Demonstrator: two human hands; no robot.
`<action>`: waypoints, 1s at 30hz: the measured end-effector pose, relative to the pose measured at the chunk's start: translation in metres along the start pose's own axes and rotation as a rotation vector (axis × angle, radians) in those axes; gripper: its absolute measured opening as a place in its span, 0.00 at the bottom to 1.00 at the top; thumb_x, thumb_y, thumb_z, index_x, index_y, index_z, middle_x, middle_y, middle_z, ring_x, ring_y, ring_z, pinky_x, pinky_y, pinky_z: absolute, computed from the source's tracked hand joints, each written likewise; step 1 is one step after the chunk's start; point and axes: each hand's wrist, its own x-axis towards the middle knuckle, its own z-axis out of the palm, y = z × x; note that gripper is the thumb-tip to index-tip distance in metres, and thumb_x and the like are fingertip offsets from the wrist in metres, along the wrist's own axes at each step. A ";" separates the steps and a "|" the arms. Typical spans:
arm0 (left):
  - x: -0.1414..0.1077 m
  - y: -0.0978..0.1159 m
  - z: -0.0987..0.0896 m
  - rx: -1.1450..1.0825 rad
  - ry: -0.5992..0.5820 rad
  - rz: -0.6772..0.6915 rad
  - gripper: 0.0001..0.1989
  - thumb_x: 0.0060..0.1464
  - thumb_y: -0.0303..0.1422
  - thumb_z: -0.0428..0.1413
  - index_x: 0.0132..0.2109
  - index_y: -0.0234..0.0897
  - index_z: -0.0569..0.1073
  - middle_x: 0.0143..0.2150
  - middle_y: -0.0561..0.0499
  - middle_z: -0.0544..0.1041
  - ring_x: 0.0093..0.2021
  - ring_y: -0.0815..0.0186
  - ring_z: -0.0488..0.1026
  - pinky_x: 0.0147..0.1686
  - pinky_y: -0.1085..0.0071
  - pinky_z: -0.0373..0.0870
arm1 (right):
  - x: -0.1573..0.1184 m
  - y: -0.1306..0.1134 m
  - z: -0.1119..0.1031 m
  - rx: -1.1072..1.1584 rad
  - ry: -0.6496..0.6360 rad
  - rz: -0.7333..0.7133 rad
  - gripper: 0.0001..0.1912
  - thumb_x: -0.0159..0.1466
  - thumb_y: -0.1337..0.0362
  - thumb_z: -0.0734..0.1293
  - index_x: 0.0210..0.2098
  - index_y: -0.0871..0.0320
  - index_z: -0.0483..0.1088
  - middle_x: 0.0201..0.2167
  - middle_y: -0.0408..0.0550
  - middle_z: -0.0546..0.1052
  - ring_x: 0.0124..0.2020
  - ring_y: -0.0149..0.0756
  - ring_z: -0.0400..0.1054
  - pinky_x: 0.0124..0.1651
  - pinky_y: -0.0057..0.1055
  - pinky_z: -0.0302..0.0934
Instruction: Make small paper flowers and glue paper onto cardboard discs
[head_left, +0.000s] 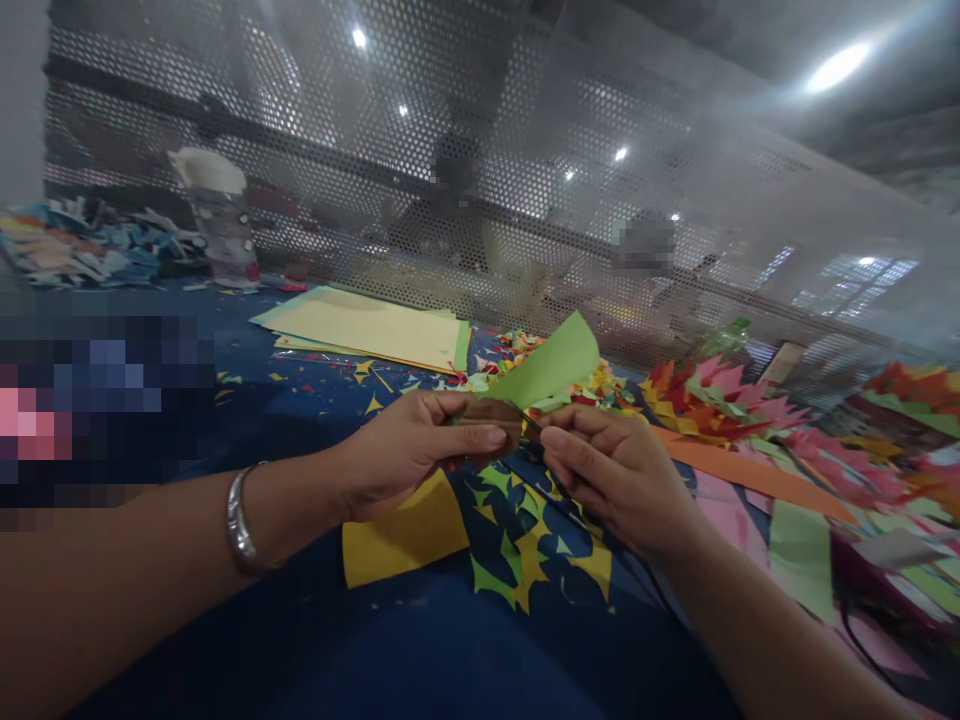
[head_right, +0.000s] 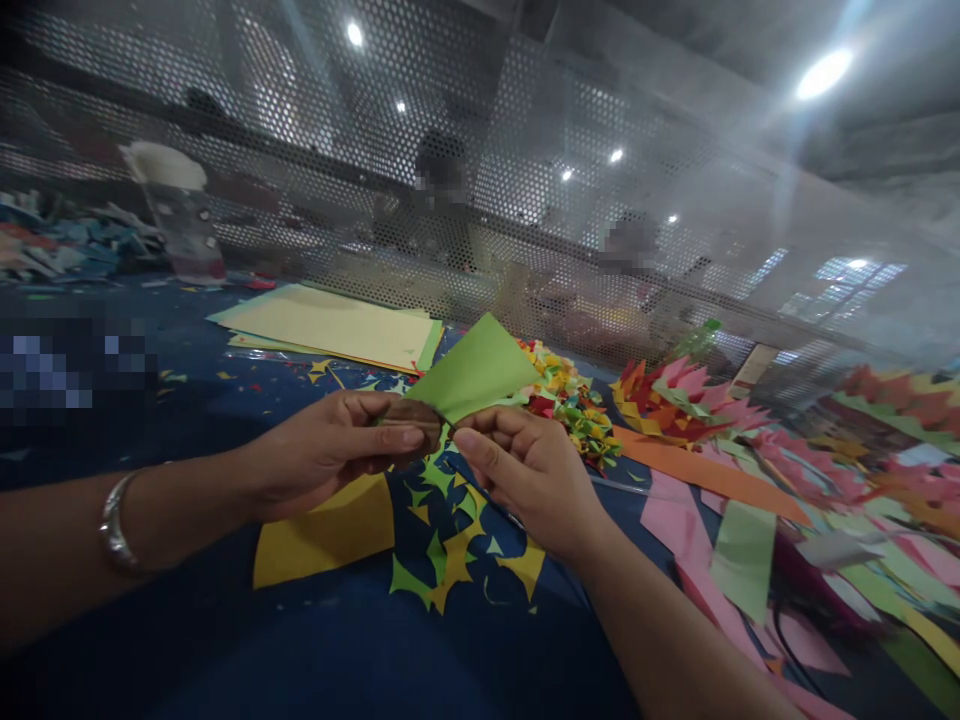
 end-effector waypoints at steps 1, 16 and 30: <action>0.000 0.000 0.001 -0.018 -0.006 -0.008 0.12 0.42 0.28 0.70 0.37 0.32 0.82 0.32 0.51 0.80 0.34 0.73 0.73 0.36 0.79 0.66 | 0.000 0.000 0.000 0.000 -0.001 -0.001 0.15 0.63 0.53 0.70 0.35 0.60 0.72 0.18 0.36 0.66 0.12 0.16 0.48 0.13 0.17 0.34; -0.001 0.003 0.000 0.063 0.063 0.015 0.12 0.41 0.28 0.70 0.37 0.35 0.82 0.34 0.51 0.83 0.34 0.72 0.75 0.34 0.78 0.68 | -0.002 -0.004 -0.002 -0.064 0.008 -0.021 0.15 0.63 0.54 0.71 0.34 0.61 0.72 0.16 0.35 0.66 0.11 0.18 0.48 0.13 0.19 0.38; 0.000 0.004 -0.005 0.153 0.023 0.010 0.09 0.45 0.23 0.67 0.36 0.35 0.83 0.31 0.52 0.83 0.30 0.76 0.73 0.32 0.82 0.68 | -0.001 -0.002 -0.006 -0.171 -0.022 -0.011 0.16 0.63 0.52 0.70 0.31 0.60 0.70 0.16 0.35 0.64 0.13 0.20 0.49 0.14 0.23 0.36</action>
